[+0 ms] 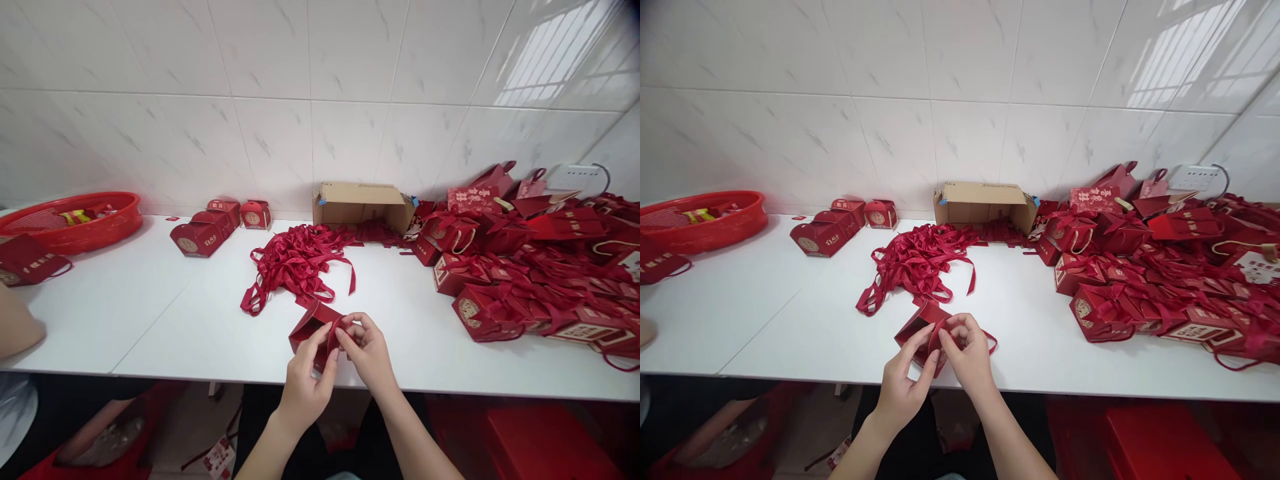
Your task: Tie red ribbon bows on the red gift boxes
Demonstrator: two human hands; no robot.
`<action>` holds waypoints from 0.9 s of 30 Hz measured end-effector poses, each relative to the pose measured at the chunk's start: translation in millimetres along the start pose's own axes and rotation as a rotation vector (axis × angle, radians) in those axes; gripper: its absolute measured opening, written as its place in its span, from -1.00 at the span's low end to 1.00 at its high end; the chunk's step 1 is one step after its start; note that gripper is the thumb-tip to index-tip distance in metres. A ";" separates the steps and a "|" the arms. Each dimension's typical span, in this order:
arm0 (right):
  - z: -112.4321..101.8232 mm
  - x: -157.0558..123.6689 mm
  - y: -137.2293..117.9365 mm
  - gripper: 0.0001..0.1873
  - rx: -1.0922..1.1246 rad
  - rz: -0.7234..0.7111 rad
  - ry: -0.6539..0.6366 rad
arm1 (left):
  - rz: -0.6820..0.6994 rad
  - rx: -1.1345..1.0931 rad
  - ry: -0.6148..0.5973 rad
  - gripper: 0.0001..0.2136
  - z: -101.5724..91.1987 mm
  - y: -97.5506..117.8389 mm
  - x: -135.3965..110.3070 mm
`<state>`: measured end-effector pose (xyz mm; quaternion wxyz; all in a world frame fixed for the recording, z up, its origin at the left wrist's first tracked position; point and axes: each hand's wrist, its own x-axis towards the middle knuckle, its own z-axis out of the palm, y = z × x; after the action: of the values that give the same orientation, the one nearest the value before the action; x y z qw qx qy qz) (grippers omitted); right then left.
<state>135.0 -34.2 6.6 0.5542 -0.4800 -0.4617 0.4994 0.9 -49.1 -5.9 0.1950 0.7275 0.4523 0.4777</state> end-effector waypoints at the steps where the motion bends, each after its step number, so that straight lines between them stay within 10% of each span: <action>1: -0.3 -0.2 0.4 -0.71 0.003 -0.002 -0.005 | -0.001 -0.005 -0.001 -0.60 -0.2 0.5 0.3; 27: 0.1 -2.5 -2.0 -0.69 -0.038 -0.029 -0.032 | -0.254 -0.276 -0.126 -0.69 -10.8 14.2 10.0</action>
<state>135.0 -36.8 8.4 0.5449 -0.4756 -0.4866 0.4901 -0.5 -49.5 14.5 0.3794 0.6594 0.4576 0.4603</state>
